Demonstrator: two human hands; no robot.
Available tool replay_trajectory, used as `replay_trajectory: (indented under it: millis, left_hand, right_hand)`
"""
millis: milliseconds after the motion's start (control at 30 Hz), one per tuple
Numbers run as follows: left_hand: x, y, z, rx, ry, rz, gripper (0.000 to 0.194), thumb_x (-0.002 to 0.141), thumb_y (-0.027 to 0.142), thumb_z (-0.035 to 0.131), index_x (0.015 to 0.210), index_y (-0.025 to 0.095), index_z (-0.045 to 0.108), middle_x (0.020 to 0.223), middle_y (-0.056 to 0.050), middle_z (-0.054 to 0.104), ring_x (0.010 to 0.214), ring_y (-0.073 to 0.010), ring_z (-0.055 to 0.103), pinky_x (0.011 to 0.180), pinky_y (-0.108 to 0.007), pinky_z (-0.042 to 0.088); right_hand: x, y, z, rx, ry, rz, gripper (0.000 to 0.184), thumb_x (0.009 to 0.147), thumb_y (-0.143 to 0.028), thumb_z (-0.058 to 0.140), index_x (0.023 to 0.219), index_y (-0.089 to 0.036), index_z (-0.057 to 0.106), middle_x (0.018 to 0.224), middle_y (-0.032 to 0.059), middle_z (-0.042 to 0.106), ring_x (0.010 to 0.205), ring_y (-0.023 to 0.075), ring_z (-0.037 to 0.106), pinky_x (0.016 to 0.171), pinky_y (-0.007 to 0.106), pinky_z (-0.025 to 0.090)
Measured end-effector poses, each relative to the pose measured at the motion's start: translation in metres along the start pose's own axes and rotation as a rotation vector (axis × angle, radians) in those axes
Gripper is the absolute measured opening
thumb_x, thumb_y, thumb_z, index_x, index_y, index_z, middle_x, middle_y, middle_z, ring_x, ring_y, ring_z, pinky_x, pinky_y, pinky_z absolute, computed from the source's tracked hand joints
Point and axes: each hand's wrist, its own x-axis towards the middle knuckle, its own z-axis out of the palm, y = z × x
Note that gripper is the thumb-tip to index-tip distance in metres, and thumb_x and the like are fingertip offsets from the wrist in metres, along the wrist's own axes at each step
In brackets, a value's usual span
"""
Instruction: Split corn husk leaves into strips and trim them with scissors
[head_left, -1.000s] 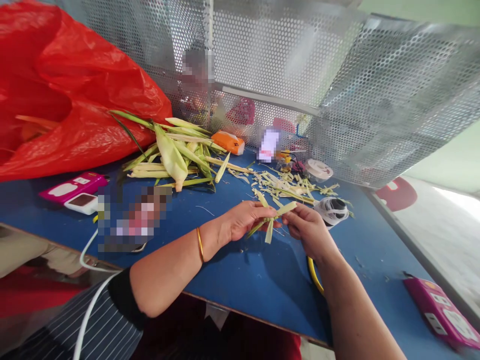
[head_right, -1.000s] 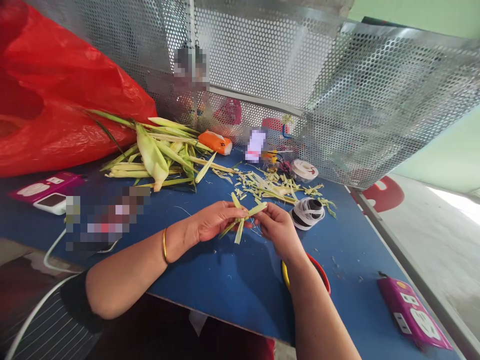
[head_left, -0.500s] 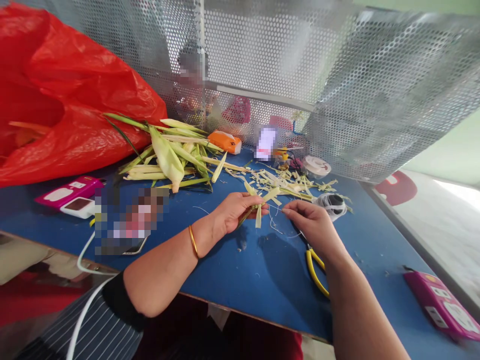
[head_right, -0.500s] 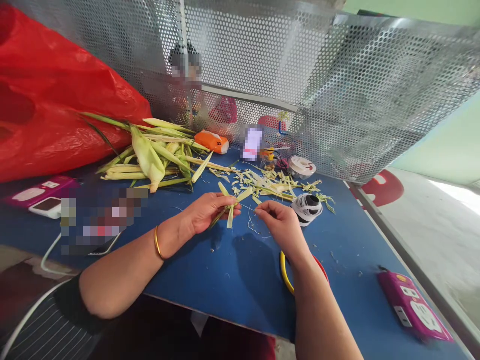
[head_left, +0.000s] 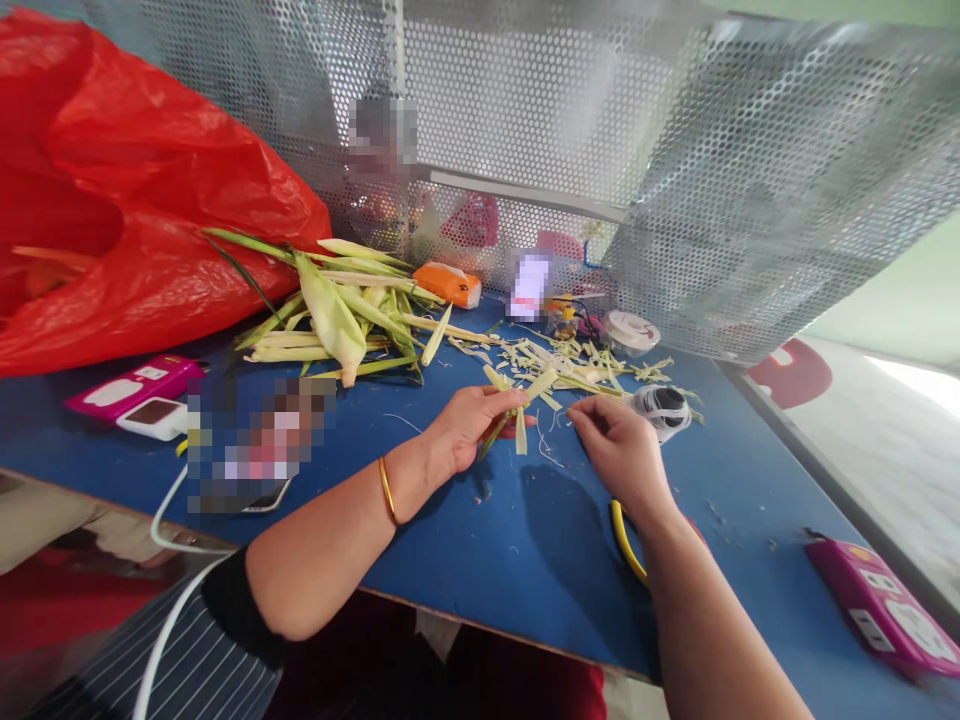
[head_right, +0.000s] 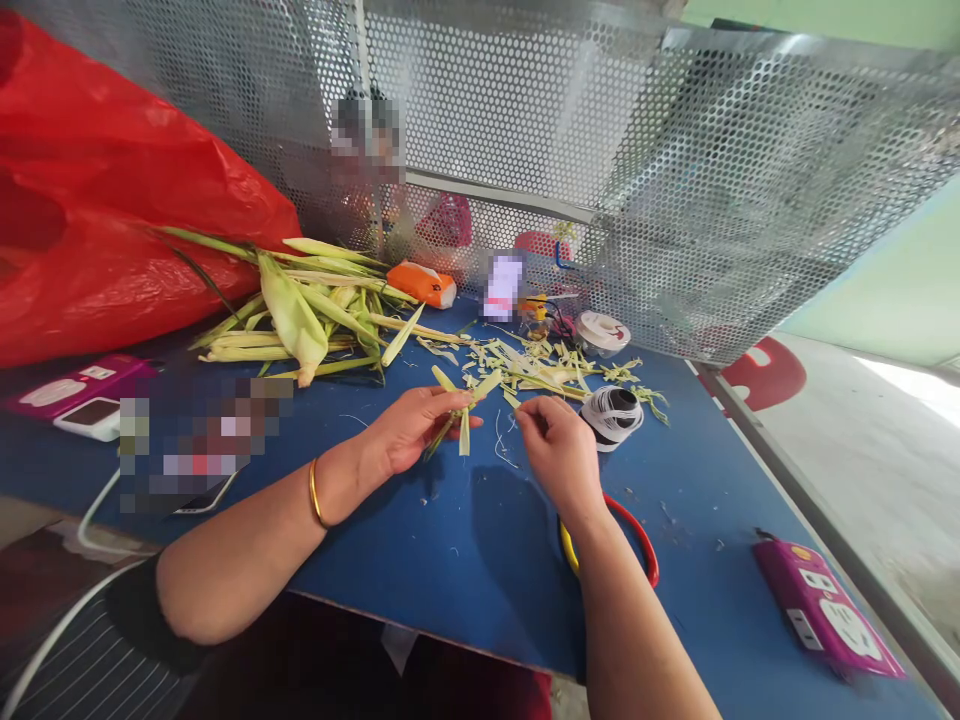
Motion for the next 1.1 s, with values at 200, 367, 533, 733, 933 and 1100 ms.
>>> replay_trajectory:
  millis: [200, 367, 533, 733, 933, 1100]
  left_hand:
    - [-0.001, -0.012, 0.001, -0.032, -0.209, -0.162, 0.011, 0.076, 0.018, 0.072, 0.083, 0.01, 0.07, 0.085, -0.01, 0.073, 0.072, -0.0168, 0.071, 0.063, -0.024, 0.054]
    - [-0.001, -0.01, 0.001, -0.015, -0.125, -0.143, 0.01, 0.075, 0.017, 0.073, 0.08, 0.011, 0.067, 0.078, -0.009, 0.073, 0.068, -0.0158, 0.07, 0.072, -0.029, 0.056]
    - [-0.001, -0.008, 0.003, 0.028, 0.008, -0.047, 0.005, 0.079, 0.011, 0.068, 0.075, 0.011, 0.064, 0.072, -0.008, 0.071, 0.064, -0.0138, 0.067, 0.072, -0.029, 0.056]
    - [0.001, -0.015, 0.002, 0.183, -0.084, -0.028, 0.014, 0.069, 0.018, 0.078, 0.076, 0.011, 0.068, 0.067, -0.006, 0.07, 0.06, -0.014, 0.065, 0.066, -0.029, 0.053]
    - [-0.003, -0.015, 0.003, 0.27, -0.194, -0.073, 0.023, 0.058, 0.025, 0.084, 0.068, 0.012, 0.068, 0.061, -0.002, 0.067, 0.057, -0.0132, 0.063, 0.061, -0.027, 0.051]
    - [-0.003, -0.015, 0.003, 0.383, -0.253, -0.013, 0.01, 0.066, 0.021, 0.074, 0.071, 0.013, 0.07, 0.067, -0.003, 0.069, 0.061, -0.013, 0.064, 0.062, -0.026, 0.05]
  right_hand:
    - [-0.003, -0.006, 0.012, 0.251, -0.143, 0.102, 0.023, 0.084, -0.038, 0.057, 0.075, -0.019, 0.065, 0.072, 0.002, 0.065, 0.063, 0.0156, 0.053, 0.062, 0.029, 0.04]
    - [-0.005, -0.006, 0.012, 0.207, -0.166, 0.048, 0.022, 0.085, -0.037, 0.058, 0.074, -0.019, 0.063, 0.067, -0.0001, 0.062, 0.06, 0.0145, 0.052, 0.059, 0.027, 0.04]
    - [-0.006, -0.01, 0.007, -0.087, -0.06, -0.244, 0.016, 0.092, -0.025, 0.053, 0.08, -0.02, 0.062, 0.08, 0.0037, 0.063, 0.072, 0.0172, 0.058, 0.065, 0.028, 0.044]
    - [-0.003, -0.013, 0.006, -0.277, 0.004, -0.645, 0.017, 0.095, -0.015, 0.047, 0.086, -0.02, 0.061, 0.101, 0.0084, 0.07, 0.097, 0.0227, 0.062, 0.09, 0.037, 0.042]
    - [-0.003, -0.005, 0.011, -0.34, -0.102, -0.595, 0.018, 0.096, -0.016, 0.044, 0.084, -0.02, 0.057, 0.073, 0.0024, 0.065, 0.063, 0.0166, 0.054, 0.068, 0.029, 0.04]
    - [-0.008, -0.007, 0.009, -0.131, -0.167, -0.275, 0.014, 0.093, -0.023, 0.048, 0.08, -0.022, 0.054, 0.069, -0.0003, 0.064, 0.059, 0.0147, 0.054, 0.059, 0.026, 0.037]
